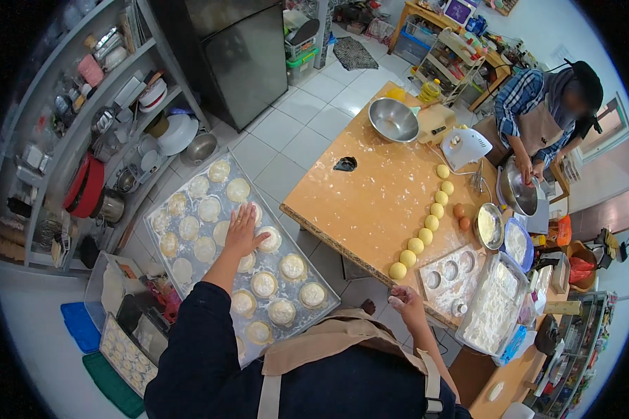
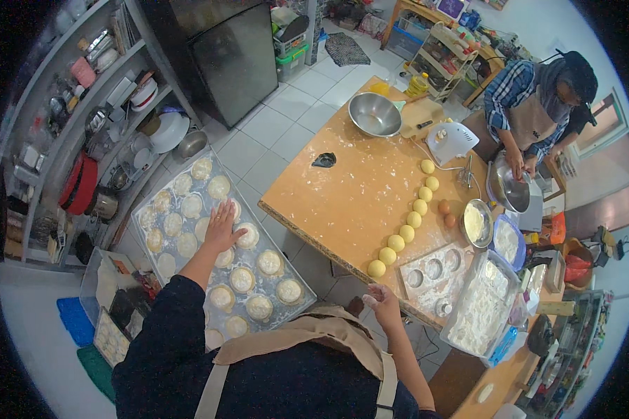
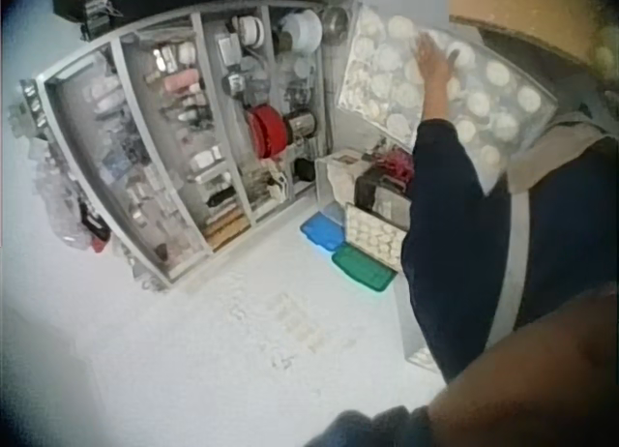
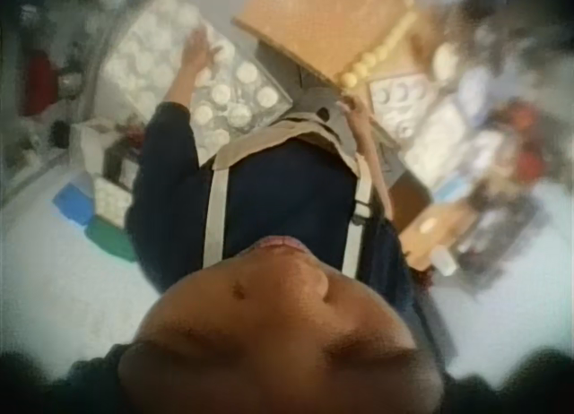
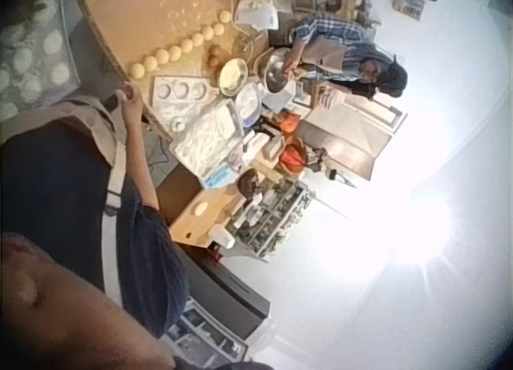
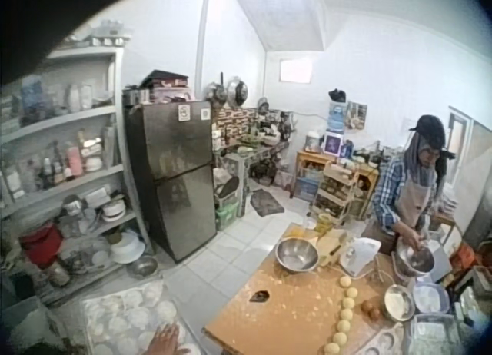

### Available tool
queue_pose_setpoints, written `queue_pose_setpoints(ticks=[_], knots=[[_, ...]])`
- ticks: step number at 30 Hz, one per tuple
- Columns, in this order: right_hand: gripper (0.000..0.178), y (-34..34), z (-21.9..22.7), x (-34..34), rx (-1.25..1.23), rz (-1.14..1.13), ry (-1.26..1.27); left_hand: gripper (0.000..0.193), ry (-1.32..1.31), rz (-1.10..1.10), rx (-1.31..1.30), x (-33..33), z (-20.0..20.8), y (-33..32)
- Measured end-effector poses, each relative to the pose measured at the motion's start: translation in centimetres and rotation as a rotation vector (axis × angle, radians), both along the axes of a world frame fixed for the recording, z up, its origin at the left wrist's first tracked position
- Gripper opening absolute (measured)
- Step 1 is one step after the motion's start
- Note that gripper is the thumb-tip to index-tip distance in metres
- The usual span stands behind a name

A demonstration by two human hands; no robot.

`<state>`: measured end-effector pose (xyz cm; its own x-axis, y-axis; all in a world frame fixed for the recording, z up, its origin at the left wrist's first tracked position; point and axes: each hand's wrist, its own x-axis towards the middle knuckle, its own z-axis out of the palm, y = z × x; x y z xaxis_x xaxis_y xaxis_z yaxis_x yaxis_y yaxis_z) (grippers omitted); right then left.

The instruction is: The person prepares dough for doughnuts by shaping portions of dough into rounds, dipping them in flour, and placing them onto a large baking sheet. The person also handles eggs and a circular cutter while working at a table with other people.

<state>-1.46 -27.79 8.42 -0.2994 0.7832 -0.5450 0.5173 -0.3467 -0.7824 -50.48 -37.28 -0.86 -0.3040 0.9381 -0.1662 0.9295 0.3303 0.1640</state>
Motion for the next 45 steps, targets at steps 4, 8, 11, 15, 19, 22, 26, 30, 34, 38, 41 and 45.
queue_pose_setpoints(ticks=[4,8,11,15,19,22,26,30,34,38,41,45], knots=[[0.037,0.3,-0.1,0.4,0.038,0.055,-0.043,0.096,-0.025,0.017,0.029,0.1,0.1,0.1],[0.036,0.7,-0.4,1.1,0.060,-0.010,-0.016,0.096,-0.047,0.056,-0.008,0.3,0.3,0.5],[0.036,1.6,0.2,2.3,0.145,-0.025,0.046,0.095,0.000,0.093,0.036,0.6,0.5,1.2],[0.038,3.8,1.4,4.6,0.146,-0.072,0.031,0.089,0.008,0.132,0.314,1.2,0.4,1.2],[0.039,6.3,1.5,10.6,0.265,-0.199,0.005,0.084,-0.016,0.126,0.616,7.6,2.1,2.7],[0.038,7.9,1.2,16.9,0.509,-0.395,-0.109,0.083,-0.054,0.098,0.705,14.1,2.9,3.6],[0.038,9.8,-0.7,27.4,0.713,-0.618,-0.258,0.084,-0.070,-0.006,0.749,22.3,3.1,5.0],[0.042,10.3,-3.3,35.8,0.647,-0.628,-0.305,0.085,-0.142,-0.098,0.747,29.5,3.9,7.4],[0.041,11.9,-5.4,37.8,0.597,-0.250,-0.320,0.085,-0.214,-0.171,0.637,36.0,6.0,11.0],[0.042,14.4,-5.5,36.0,0.537,0.070,-0.381,0.085,-0.241,-0.266,0.636,40.4,6.5,13.5],[0.043,14.2,-0.8,36.8,0.466,0.222,-0.502,0.085,-0.230,-0.288,0.609,42.3,6.6,13.7],[0.042,13.3,-0.8,40.5,0.489,0.188,-0.458,0.084,-0.227,-0.284,0.574,43.1,6.0,13.6]])
